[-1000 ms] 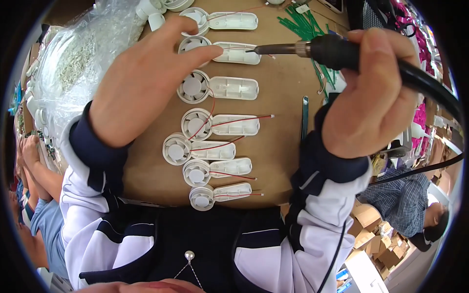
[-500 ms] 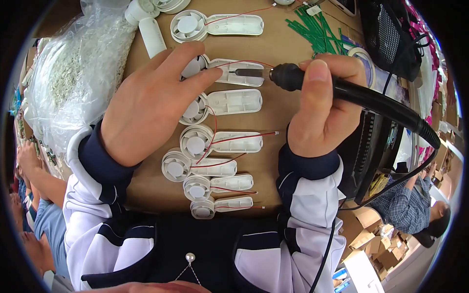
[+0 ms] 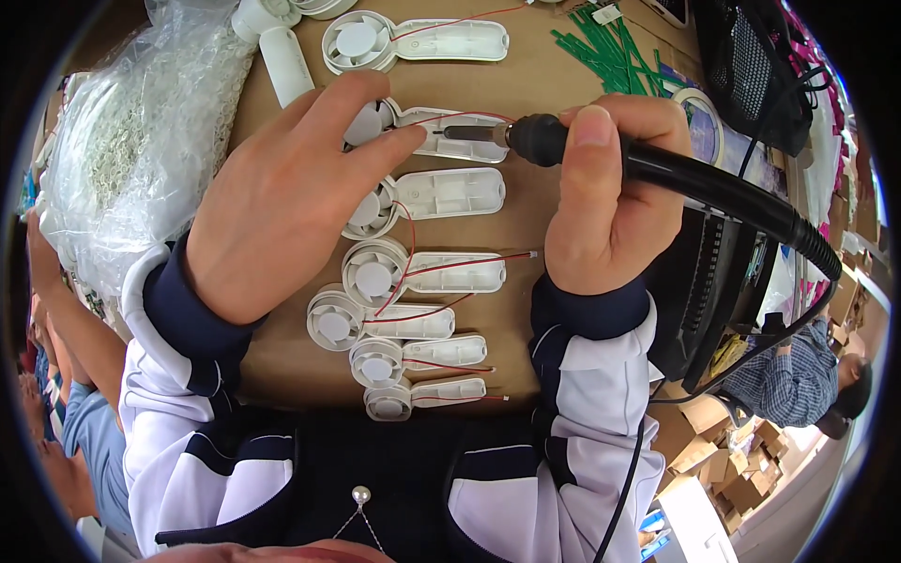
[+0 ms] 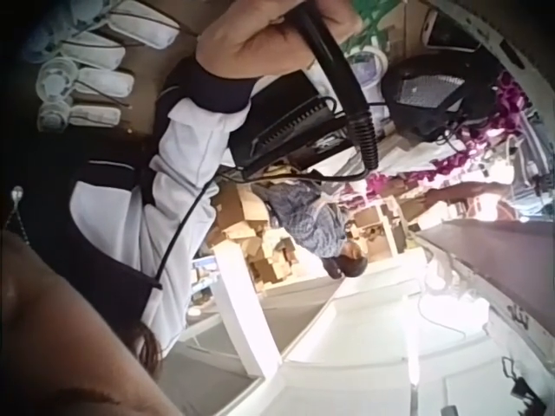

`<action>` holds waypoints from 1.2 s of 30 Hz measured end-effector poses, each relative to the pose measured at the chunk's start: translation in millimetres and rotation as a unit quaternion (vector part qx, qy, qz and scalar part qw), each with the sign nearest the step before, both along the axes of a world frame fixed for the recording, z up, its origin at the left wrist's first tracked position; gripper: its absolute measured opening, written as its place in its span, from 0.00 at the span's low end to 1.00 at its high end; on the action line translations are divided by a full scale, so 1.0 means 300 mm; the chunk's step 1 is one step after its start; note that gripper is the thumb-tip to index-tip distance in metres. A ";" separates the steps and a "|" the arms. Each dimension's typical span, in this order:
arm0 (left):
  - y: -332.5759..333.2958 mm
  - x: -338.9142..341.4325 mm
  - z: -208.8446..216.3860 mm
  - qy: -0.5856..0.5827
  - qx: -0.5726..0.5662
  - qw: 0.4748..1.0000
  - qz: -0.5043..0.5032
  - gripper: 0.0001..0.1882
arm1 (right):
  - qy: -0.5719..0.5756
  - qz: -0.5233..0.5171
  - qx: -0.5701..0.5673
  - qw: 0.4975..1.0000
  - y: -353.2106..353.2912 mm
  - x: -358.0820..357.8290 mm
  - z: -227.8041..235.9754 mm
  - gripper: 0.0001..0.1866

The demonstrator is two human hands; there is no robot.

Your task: Soldering wires onto electronic components and assembling plastic modules at a factory workstation.

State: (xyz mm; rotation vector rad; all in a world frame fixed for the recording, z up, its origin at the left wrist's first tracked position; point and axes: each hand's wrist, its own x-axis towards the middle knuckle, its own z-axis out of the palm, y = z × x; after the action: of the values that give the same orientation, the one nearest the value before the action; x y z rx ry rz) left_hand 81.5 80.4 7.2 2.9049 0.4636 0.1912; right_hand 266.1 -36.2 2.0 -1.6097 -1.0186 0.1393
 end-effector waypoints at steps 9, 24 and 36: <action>-0.004 0.001 0.010 0.004 -0.009 1.000 0.001 0.21 | 0.031 0.007 -0.005 0.999 -0.009 -0.003 0.013 0.08; 0.002 0.004 0.003 -0.007 -0.009 1.000 -0.005 0.21 | 0.015 0.012 0.004 1.000 -0.008 -0.001 0.011 0.09; 0.030 0.001 0.030 -0.011 -0.016 1.000 -0.009 0.20 | -0.012 -0.065 0.096 0.993 -0.002 0.097 0.035 0.07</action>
State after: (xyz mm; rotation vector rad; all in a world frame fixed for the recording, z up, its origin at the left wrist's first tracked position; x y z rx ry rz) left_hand 81.9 89.4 16.3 2.8721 0.4337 0.2121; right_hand 295.2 -37.0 12.5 -1.4981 -0.9137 -0.0639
